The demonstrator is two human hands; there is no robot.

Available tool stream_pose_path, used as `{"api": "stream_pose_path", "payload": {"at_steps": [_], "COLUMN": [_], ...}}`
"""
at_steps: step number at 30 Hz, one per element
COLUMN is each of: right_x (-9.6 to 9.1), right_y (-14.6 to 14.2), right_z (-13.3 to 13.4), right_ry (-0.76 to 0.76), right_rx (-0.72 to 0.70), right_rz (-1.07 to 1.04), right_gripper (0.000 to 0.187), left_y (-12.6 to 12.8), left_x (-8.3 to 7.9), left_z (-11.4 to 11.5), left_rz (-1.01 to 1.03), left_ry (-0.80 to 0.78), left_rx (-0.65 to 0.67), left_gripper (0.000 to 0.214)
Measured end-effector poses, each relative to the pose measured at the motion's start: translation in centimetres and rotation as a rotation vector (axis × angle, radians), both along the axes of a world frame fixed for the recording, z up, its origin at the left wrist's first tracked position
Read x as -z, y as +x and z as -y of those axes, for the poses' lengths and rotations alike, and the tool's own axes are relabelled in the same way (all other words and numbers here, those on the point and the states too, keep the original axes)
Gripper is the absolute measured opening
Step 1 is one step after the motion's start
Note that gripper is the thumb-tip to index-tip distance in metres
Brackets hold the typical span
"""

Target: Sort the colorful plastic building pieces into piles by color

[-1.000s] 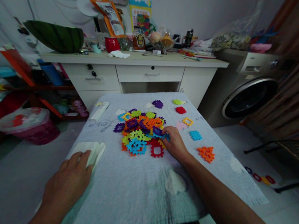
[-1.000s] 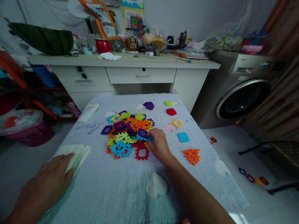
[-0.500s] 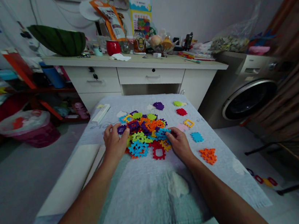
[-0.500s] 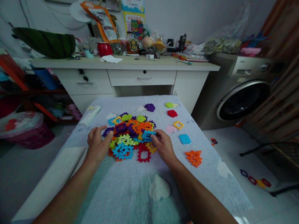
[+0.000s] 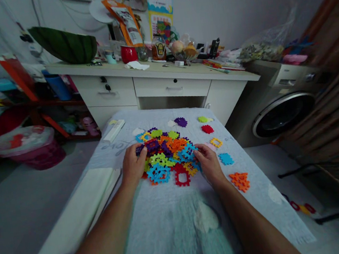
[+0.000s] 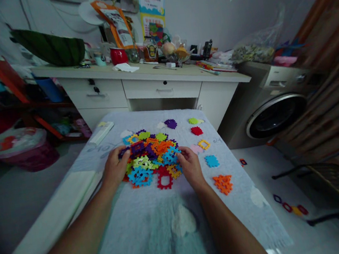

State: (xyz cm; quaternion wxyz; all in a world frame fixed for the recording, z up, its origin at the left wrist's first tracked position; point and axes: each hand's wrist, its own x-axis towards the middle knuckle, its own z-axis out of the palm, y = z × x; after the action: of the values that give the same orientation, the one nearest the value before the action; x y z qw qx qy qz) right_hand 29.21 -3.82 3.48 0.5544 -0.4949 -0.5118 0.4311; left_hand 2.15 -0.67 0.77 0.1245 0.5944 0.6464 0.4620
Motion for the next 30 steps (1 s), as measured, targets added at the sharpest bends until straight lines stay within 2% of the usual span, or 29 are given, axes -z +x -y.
{"api": "stream_pose_path", "payload": {"at_steps": [5,8,11,14,16,20,24,28,30], "right_x": [-1.1,-1.9,-2.9,-3.2,-2.7,-1.0,0.6,1.3,1.5], "right_y": [-0.4,0.5,3.4,7.9,11.0,15.3,16.8,16.9,16.8], "right_z": [0.7,0.9,0.5,-0.3,-0.7,-1.2,-1.3,-1.2,-1.1], "right_ry": [-0.018,-0.027,0.038,0.032,-0.011,-0.122,-0.174,-0.145,-0.124], "right_rx": [-0.167,-0.177,-0.040,0.140,0.219,0.292,0.330,0.435,0.439], "right_rz": [-0.070,-0.011,0.122,0.328,0.460,0.545,0.629,0.814,0.852], "right_gripper": [0.033,0.031,0.030,0.030,0.032,0.030,0.028,0.035,0.038], "left_y": [0.0,-0.1,0.0,0.0,0.0,-0.1,-0.1,-0.1,0.0], "left_x": [0.4,0.4,0.2,0.2,0.3,0.4,0.4,0.4,0.4], "left_z": [-0.4,-0.4,-0.4,-0.4,-0.4,-0.5,-0.4,-0.5,-0.6], "left_rz": [-0.061,-0.090,-0.113,-0.135,-0.143,-0.153,-0.158,-0.164,-0.166], "left_ry": [0.036,0.040,0.043,0.047,0.048,0.053,0.048,0.041,0.037], "left_rx": [0.027,0.032,0.030,0.009,0.003,0.013,0.020,0.032,0.035], "left_gripper": [0.037,0.037,0.037,0.036,0.035,0.036,0.036,0.035,0.035]}}
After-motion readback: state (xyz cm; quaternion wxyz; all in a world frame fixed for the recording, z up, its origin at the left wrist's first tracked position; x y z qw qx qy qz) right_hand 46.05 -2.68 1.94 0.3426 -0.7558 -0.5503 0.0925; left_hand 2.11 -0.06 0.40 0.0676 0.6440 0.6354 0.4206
